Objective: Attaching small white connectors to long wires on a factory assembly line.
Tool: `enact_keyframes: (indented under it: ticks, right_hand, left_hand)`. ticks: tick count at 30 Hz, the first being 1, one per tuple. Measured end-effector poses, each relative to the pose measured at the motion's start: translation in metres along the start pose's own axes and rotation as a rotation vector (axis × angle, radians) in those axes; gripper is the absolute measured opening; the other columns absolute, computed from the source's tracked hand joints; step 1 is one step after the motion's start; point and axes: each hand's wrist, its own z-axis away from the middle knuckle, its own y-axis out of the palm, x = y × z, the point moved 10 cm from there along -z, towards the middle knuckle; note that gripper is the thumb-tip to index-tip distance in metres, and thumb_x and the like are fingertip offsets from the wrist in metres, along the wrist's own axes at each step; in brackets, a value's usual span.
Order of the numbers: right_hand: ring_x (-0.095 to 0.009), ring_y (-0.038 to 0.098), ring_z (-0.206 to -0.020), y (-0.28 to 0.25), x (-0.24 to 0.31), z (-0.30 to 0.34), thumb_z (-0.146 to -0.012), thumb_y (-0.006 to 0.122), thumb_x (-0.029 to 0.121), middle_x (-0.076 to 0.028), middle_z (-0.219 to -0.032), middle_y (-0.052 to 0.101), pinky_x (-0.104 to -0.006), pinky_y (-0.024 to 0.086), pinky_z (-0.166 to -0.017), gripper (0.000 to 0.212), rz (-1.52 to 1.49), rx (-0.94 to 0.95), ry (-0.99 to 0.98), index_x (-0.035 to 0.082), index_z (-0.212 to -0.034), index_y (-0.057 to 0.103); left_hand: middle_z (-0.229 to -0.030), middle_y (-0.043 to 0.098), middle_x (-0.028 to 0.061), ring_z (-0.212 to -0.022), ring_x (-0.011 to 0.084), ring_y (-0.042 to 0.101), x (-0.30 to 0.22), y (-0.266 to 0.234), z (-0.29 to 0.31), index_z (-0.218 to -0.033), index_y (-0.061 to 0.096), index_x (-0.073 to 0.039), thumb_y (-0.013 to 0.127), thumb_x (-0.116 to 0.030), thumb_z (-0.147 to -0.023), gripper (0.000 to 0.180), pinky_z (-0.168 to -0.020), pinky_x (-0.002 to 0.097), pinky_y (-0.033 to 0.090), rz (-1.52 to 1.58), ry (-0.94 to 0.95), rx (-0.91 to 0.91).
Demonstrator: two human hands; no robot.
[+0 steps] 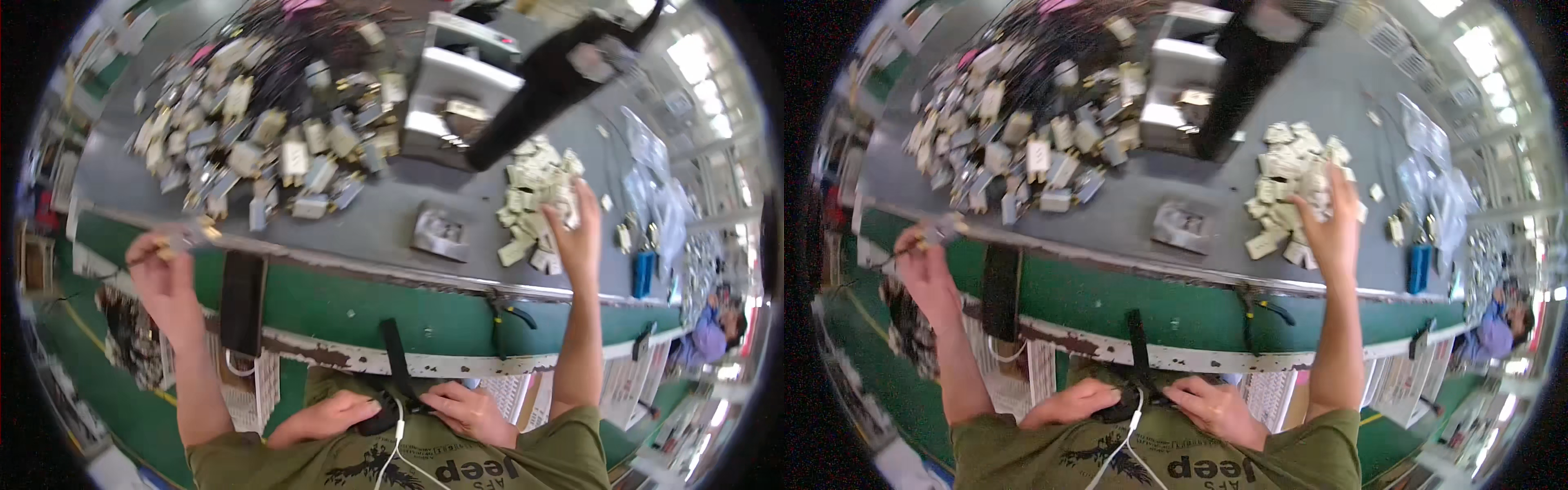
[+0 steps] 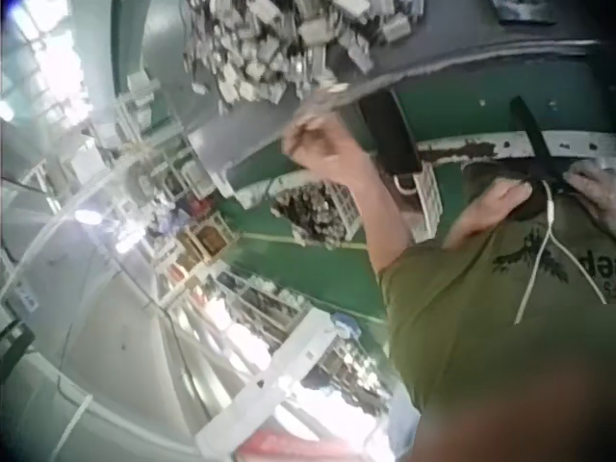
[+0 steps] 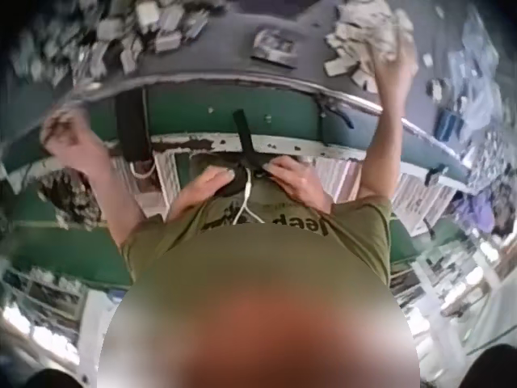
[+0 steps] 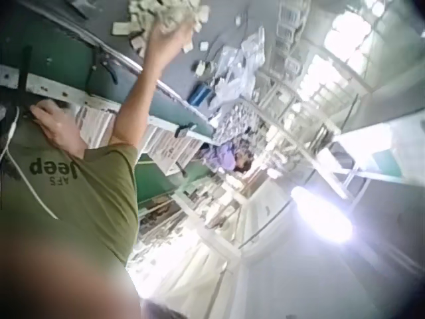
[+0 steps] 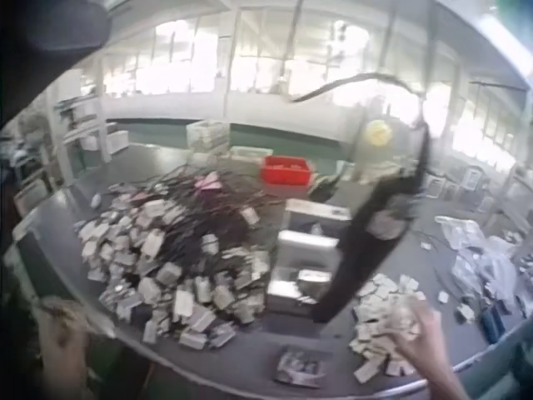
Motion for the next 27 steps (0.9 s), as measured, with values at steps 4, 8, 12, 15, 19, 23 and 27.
enact_keyframes:
  ticks: [4,8,12,15,19,23,27]
  right_hand:
    - [-0.024,0.053,-0.119,0.000,-0.041,0.014,-0.092,0.063,0.008,-0.013,-0.139,0.049,-0.0357,0.043,-0.100,0.053,-0.279,-0.118,0.160,0.006,-0.141,0.043]
    - [-0.021,0.053,-0.119,-0.002,-0.042,0.023,-0.095,0.057,0.006,-0.011,-0.141,0.048,-0.0334,0.044,-0.099,0.049,-0.464,-0.182,0.137,0.003,-0.141,0.041]
    - [-0.019,0.051,-0.121,-0.001,-0.041,0.021,-0.096,0.054,0.003,-0.011,-0.140,0.049,-0.0299,0.044,-0.097,0.044,-0.463,-0.169,0.160,0.002,-0.139,0.043]
    - [-0.019,0.055,-0.115,-0.002,-0.036,0.021,-0.095,0.056,0.005,-0.010,-0.132,0.053,-0.0306,0.046,-0.096,0.040,-0.503,-0.167,0.181,0.002,-0.134,0.049]
    - [-0.017,0.057,-0.111,-0.009,-0.019,0.024,-0.095,0.054,0.001,-0.009,-0.129,0.055,-0.0286,0.047,-0.092,0.038,-0.518,-0.186,0.182,0.003,-0.133,0.050]
    - [-0.017,0.059,-0.106,-0.015,0.004,0.026,-0.096,0.051,0.000,-0.014,-0.130,0.055,-0.0300,0.049,-0.092,0.040,-0.597,-0.181,0.146,-0.001,-0.135,0.046]
    - [-0.015,0.061,-0.097,0.002,0.042,0.030,-0.096,0.050,-0.002,-0.013,-0.125,0.057,-0.0295,0.050,-0.088,0.037,-0.689,-0.068,0.055,0.000,-0.133,0.047]
  left_hand:
    - [-0.117,0.057,0.0130,-0.106,0.0224,0.058,0.079,-0.158,-0.012,-0.110,0.051,-0.003,0.058,-0.013,-0.096,0.018,-0.099,0.0368,0.049,0.309,-0.118,-0.399]
    - [-0.112,0.060,0.0143,-0.098,0.0217,0.060,0.200,-0.282,0.077,-0.116,0.051,0.002,0.053,-0.019,-0.099,0.027,-0.094,0.0333,0.049,0.254,-0.412,-0.688]
    - [-0.116,0.059,0.0153,-0.099,0.0235,0.060,0.316,-0.351,0.190,-0.124,0.049,0.002,0.047,-0.029,-0.101,0.039,-0.091,0.0344,0.050,0.406,-0.760,-0.787]
    - [-0.119,0.059,0.0161,-0.100,0.0249,0.060,0.366,-0.366,0.249,-0.130,0.048,0.003,0.043,-0.036,-0.103,0.048,-0.088,0.0352,0.051,0.617,-1.039,-0.788]
    - [-0.135,0.050,0.0190,-0.115,0.0292,0.053,0.351,-0.360,0.241,-0.129,0.051,0.000,0.044,-0.042,-0.101,0.051,-0.103,0.0361,0.040,0.265,-1.323,-0.478]
    - [-0.103,0.060,0.0266,-0.087,0.0402,0.060,0.130,-0.325,0.044,-0.114,0.053,0.005,0.055,-0.032,-0.097,0.040,-0.067,0.0496,0.049,-1.169,0.085,-0.639]
    - [-0.125,0.055,0.0116,-0.110,0.0220,0.054,0.024,-0.133,-0.056,-0.124,0.053,-0.003,0.055,-0.025,-0.099,0.033,-0.097,0.0334,0.042,-0.660,0.227,-0.166]
